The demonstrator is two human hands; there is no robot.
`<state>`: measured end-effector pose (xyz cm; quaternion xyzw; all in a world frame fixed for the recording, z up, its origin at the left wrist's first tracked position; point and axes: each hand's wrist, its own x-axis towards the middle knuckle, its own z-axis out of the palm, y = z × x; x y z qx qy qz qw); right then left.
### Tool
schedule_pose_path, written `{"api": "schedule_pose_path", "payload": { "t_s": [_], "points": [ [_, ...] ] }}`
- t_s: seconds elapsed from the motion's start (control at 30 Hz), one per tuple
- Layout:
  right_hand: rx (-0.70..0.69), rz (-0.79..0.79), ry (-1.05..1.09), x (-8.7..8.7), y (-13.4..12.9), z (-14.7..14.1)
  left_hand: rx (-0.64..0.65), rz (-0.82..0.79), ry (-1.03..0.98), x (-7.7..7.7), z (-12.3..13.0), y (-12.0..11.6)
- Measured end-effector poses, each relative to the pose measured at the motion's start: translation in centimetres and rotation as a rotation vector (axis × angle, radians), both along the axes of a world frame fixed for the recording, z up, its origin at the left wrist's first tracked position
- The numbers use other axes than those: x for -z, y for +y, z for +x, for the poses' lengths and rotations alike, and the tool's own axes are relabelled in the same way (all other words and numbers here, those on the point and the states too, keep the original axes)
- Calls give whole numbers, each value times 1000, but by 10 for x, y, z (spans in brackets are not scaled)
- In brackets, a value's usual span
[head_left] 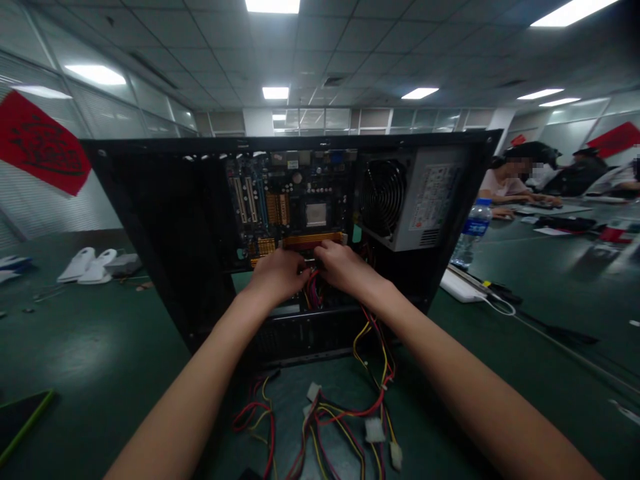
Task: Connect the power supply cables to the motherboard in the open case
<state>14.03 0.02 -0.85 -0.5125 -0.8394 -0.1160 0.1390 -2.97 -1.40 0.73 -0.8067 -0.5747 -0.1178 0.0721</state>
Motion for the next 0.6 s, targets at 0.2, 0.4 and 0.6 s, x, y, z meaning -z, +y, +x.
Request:
{"api": "schedule_pose_path", "payload": {
  "t_s": [0.2, 0.4, 0.6],
  "points": [
    [-45, 7, -55, 1, 8, 0, 25, -19, -3, 2, 0, 1],
    [-67, 21, -114, 1, 10, 0, 33, -19, 31, 3, 1, 2],
    [-51, 36, -64, 2, 8, 1, 47, 29, 20, 4, 1, -1]
  ]
}}
